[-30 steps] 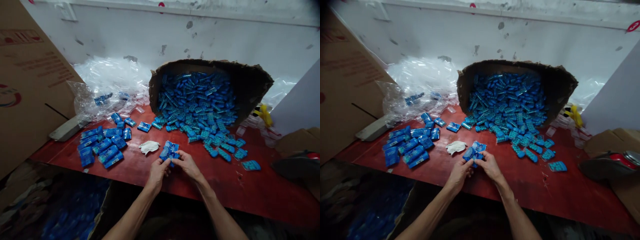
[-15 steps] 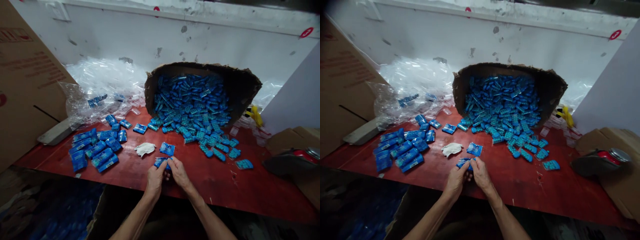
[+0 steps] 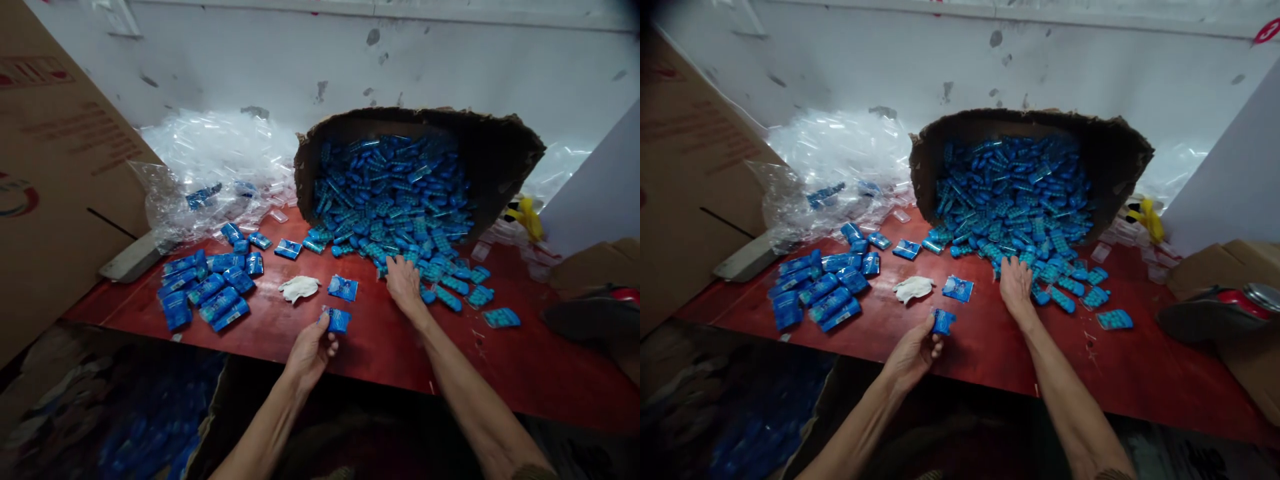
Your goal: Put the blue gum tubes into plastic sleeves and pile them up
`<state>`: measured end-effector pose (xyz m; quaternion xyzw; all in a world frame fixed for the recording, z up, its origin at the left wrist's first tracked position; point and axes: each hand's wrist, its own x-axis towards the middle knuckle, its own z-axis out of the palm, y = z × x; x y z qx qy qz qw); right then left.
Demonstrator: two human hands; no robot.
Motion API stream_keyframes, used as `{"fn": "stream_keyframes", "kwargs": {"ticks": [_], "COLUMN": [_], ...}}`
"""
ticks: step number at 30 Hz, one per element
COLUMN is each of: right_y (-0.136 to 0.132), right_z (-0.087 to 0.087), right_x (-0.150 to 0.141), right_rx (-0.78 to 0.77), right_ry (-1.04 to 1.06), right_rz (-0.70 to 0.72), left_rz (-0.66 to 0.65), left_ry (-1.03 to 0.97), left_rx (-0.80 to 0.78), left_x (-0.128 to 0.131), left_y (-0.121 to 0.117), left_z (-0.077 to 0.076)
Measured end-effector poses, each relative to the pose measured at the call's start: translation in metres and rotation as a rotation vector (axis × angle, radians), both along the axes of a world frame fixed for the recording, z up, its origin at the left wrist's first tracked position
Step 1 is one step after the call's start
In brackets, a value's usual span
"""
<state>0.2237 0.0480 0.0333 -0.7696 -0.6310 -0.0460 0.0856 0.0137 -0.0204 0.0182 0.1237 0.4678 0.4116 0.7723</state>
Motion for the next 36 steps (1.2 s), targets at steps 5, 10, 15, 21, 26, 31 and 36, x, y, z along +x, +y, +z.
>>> {"fn": "stream_keyframes", "kwargs": {"ticks": [5, 10, 15, 21, 26, 31, 36], "right_y": [-0.009, -0.028, -0.046, -0.068, -0.078, -0.086, -0.064], "right_z": [-0.013, -0.027, -0.018, 0.0, -0.011, -0.009, -0.013], "right_x": [-0.007, -0.015, -0.025, -0.063, -0.078, -0.068, -0.029], "right_rx": [-0.016, -0.013, 0.082, -0.188, -0.221, 0.036, 0.06], "right_ry": [-0.096, 0.065, 0.315, 1.436, 1.462, 0.639, 0.208], "right_rz": [0.038, 0.099, 0.058, 0.228, 0.193, 0.358, 0.176], "left_rz": [-0.002, 0.057, 0.076, 0.073, 0.04, 0.059, 0.08], "left_ry": [-0.09, -0.063, -0.066, 0.014, 0.093, 0.186, 0.042], "left_rx": [-0.115, -0.157, -0.168, -0.039, 0.131, 0.213, -0.031], "left_x": [-0.002, 0.001, 0.003, 0.008, 0.008, 0.005, 0.002], "left_y": [-0.001, -0.001, -0.003, -0.005, -0.01, -0.011, -0.007], "left_z": [0.003, 0.002, 0.003, 0.0, -0.003, -0.005, 0.0]}}
